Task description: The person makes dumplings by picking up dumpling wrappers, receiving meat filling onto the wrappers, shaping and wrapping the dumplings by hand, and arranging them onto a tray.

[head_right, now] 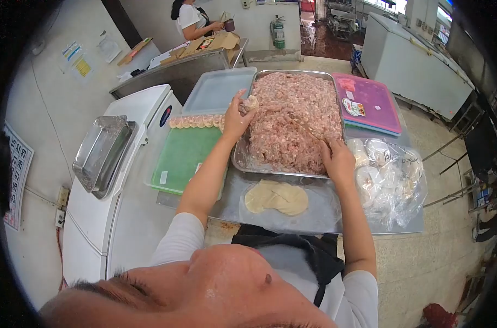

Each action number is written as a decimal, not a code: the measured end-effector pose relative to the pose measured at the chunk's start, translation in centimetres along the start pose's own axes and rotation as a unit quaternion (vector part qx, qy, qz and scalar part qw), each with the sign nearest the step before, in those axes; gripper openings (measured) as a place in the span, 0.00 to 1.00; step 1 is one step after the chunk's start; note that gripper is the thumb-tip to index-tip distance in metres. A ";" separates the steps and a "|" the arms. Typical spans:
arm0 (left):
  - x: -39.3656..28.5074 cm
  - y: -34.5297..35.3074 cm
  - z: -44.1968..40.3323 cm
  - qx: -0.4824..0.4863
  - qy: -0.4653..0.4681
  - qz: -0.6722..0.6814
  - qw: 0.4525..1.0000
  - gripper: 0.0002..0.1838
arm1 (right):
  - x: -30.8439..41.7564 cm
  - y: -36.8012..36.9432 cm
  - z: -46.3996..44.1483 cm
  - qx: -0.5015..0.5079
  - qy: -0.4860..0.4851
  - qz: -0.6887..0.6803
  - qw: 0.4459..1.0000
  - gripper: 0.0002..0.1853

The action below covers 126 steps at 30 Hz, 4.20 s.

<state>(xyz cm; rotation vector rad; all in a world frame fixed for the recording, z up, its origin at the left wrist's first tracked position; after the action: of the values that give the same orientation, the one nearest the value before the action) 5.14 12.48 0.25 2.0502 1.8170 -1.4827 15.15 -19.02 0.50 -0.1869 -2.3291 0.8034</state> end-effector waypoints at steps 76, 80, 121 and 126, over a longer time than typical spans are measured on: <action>10.0 -9.5 3.0 0.198 -0.088 -0.177 0.960 0.47 | -1.4 1.0 0.3 0.031 -0.005 -0.038 0.999 0.13; 10.5 -10.1 3.3 0.171 -0.047 -0.230 0.957 0.46 | -1.4 1.1 0.3 0.032 0.002 -0.043 0.999 0.13; 10.5 -9.9 3.6 0.178 -0.095 -0.192 0.960 0.42 | -0.5 0.7 0.2 0.035 -0.003 -0.035 0.999 0.12; 9.6 -9.2 3.4 0.142 -0.050 -0.206 0.967 0.40 | -0.9 0.7 0.4 0.033 -0.003 -0.034 0.999 0.13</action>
<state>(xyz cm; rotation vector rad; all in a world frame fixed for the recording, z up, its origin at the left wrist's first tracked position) -5.44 20.70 -2.83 1.7217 2.1965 -2.0139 15.58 -18.92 -0.65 -0.0754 -2.2969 0.8472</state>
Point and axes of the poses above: each hand's wrist, its own z-axis away from the middle knuckle, its own y-axis out of the palm, x = y × z, the point moved 4 cm from there along -z, towards the middle knuckle, and after that the axes turned 8 degrees about -z, right-handed, at the moved point
